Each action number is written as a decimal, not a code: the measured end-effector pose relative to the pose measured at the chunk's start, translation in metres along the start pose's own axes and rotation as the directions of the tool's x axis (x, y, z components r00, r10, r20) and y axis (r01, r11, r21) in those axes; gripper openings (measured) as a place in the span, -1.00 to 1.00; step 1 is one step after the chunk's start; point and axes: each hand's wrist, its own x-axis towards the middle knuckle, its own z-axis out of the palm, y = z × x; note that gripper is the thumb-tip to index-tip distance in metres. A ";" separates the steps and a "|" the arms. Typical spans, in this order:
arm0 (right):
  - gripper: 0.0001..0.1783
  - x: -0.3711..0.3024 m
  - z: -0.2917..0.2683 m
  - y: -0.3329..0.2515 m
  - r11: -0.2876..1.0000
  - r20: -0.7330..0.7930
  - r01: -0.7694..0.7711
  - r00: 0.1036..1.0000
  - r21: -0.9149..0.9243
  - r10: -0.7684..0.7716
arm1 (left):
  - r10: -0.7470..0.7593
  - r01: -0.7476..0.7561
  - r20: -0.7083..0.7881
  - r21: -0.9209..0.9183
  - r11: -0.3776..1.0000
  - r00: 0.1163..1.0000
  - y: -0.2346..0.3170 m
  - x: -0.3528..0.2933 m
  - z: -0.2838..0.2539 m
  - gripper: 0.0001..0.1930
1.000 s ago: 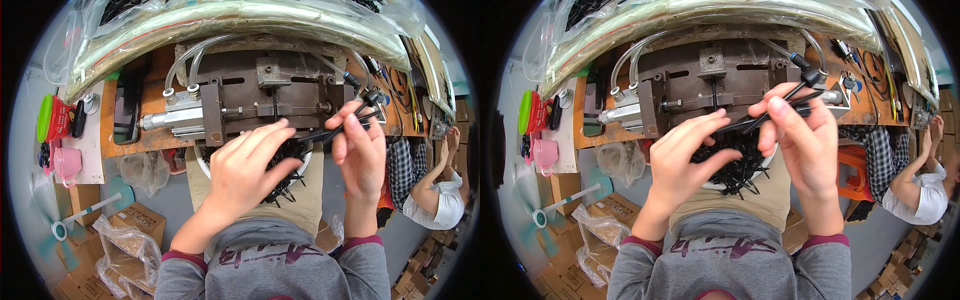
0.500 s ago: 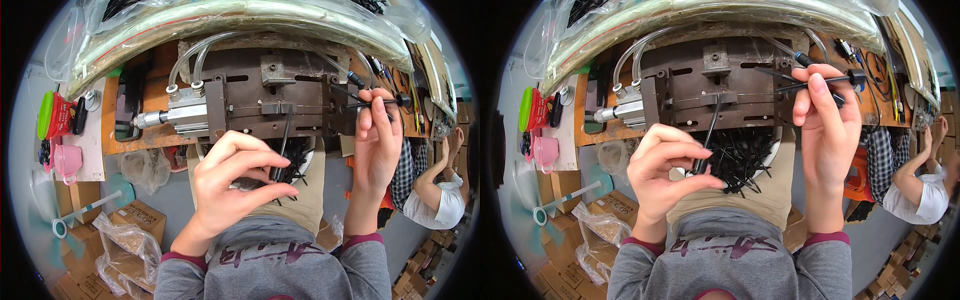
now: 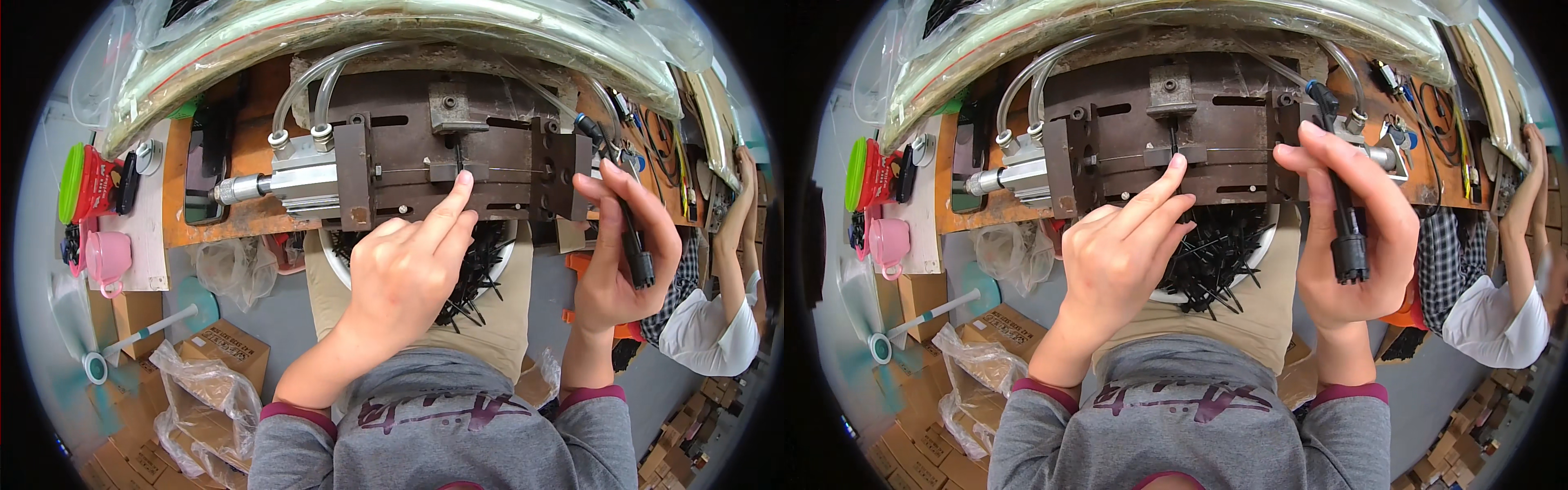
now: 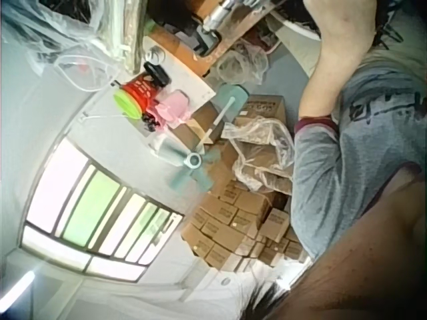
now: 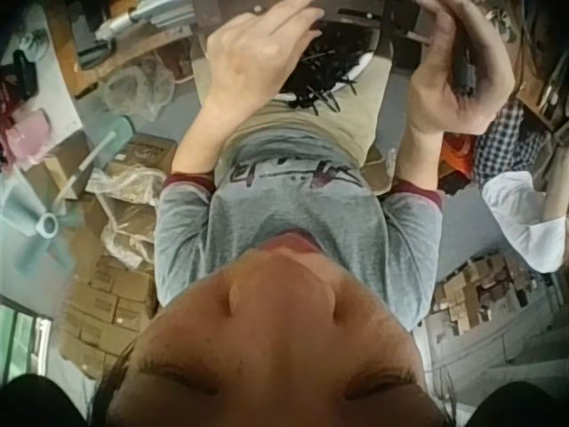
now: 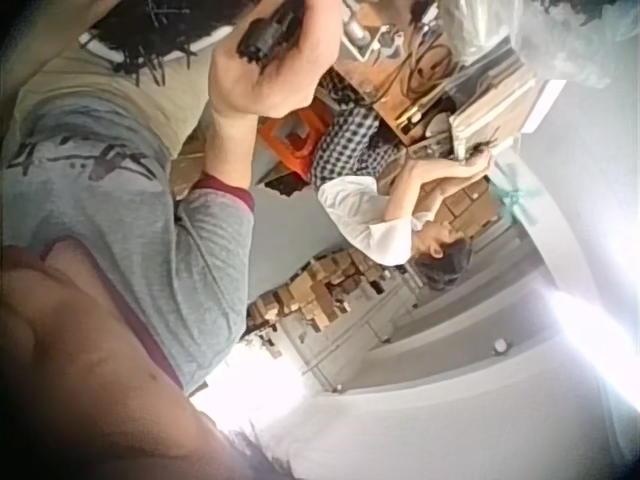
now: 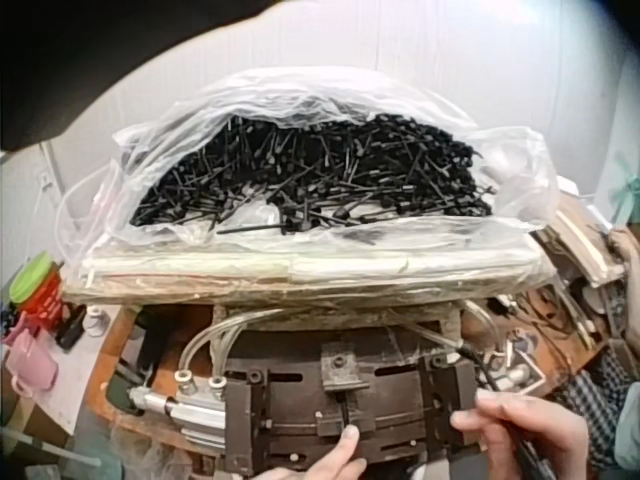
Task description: Assemble small electronic components using a specialized fixture or press.
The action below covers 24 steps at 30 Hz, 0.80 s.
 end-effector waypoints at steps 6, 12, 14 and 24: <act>-0.64 -0.006 -0.008 0.002 0.946 0.285 0.229 0.945 -0.228 -0.160 | -0.134 0.144 0.055 -0.375 0.916 0.990 0.002 0.001 -0.008 -0.62; -0.65 -0.002 0.005 -0.006 0.862 0.414 0.431 0.859 -0.267 -0.301 | -0.131 0.118 0.040 -0.736 0.667 0.991 0.011 0.001 -0.032 -0.54; -0.64 -0.001 0.008 -0.007 0.864 0.415 0.433 0.857 -0.257 -0.306 | -0.139 0.125 0.047 -0.764 0.633 0.989 0.011 0.000 -0.033 -0.55; -0.56 -0.006 0.013 0.009 0.922 0.290 0.324 0.922 -0.214 -0.257 | -0.120 0.091 -0.050 -0.384 0.919 0.992 0.006 -0.010 -0.014 -0.60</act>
